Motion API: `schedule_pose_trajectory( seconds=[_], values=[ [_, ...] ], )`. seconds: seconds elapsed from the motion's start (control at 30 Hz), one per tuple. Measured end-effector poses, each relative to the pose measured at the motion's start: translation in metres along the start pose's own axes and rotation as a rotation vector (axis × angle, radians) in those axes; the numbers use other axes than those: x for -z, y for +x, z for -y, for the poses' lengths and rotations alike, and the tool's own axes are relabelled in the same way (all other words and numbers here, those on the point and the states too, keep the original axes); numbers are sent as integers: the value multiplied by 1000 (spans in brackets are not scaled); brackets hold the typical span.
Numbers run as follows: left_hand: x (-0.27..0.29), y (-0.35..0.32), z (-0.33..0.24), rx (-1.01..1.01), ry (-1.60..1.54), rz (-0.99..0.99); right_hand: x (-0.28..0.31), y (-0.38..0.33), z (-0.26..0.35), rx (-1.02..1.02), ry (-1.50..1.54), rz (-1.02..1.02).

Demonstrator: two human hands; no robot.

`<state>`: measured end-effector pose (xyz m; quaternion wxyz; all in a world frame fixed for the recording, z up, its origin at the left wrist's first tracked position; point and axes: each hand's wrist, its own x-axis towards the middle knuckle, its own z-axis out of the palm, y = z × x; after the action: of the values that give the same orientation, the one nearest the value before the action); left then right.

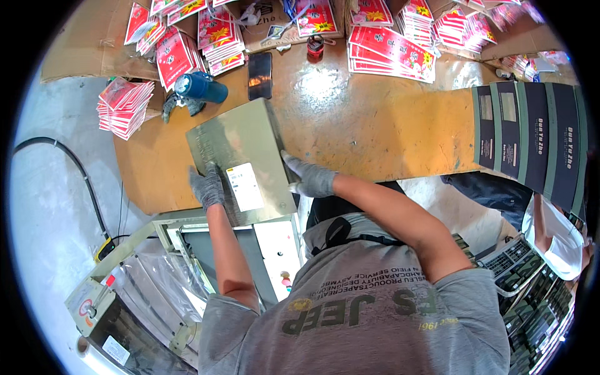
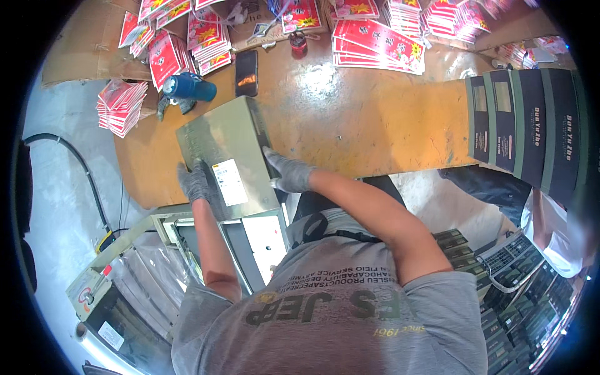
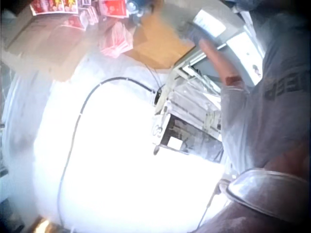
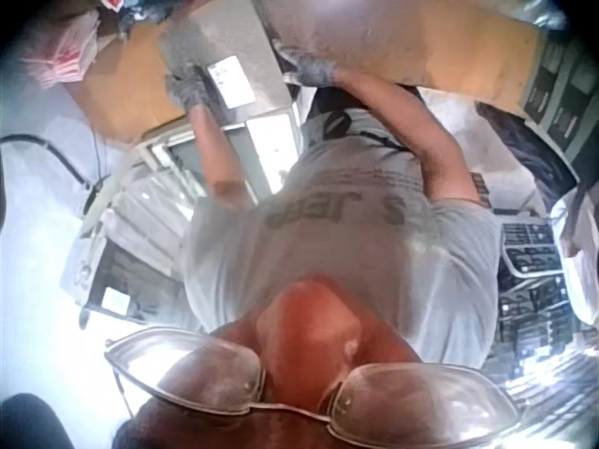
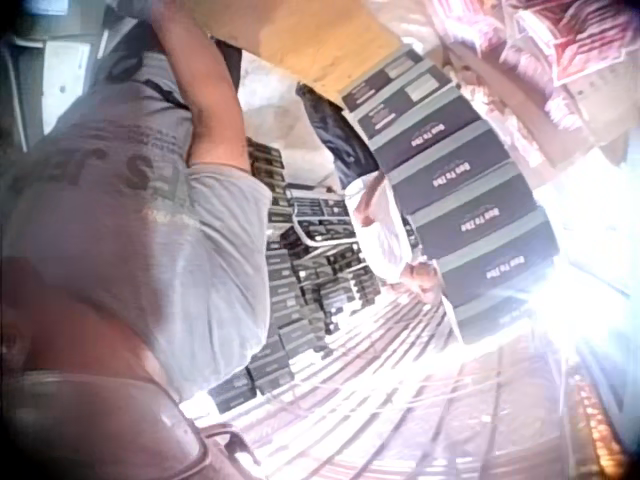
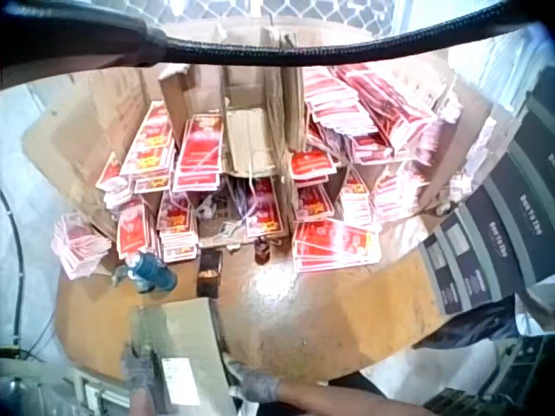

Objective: The person packs shoes into boxes, placing tissue paper and shoe tags inside before closing and stacking the boxes on a workspace.

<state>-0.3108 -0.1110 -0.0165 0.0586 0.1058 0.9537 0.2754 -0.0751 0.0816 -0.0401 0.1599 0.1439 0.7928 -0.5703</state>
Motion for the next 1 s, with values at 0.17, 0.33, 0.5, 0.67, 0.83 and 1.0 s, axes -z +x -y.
schedule_pose_trajectory(
  seconds=[0.17, 0.33, 0.5, 0.67, 0.83, 1.0],
  values=[
    [-14, 14, -121, -450, -77, 21, 39, 1, 18, -178, -62, 128],
    [-151, 53, -178, -646, 168, 215, 60, -86, -48, -351, -73, -107],
    [-197, 84, -227, -48, 363, 374, 35, -239, -118, -687, 113, -624],
    [-247, 104, -187, -28, 407, 290, -54, -371, -196, -828, 577, -1076],
    [-240, 83, -182, -269, 294, 164, -76, -392, -176, -980, 939, -1118],
    [-210, 11, -192, -743, 321, -165, -71, -402, -219, -882, 384, -1039]
  ],
)
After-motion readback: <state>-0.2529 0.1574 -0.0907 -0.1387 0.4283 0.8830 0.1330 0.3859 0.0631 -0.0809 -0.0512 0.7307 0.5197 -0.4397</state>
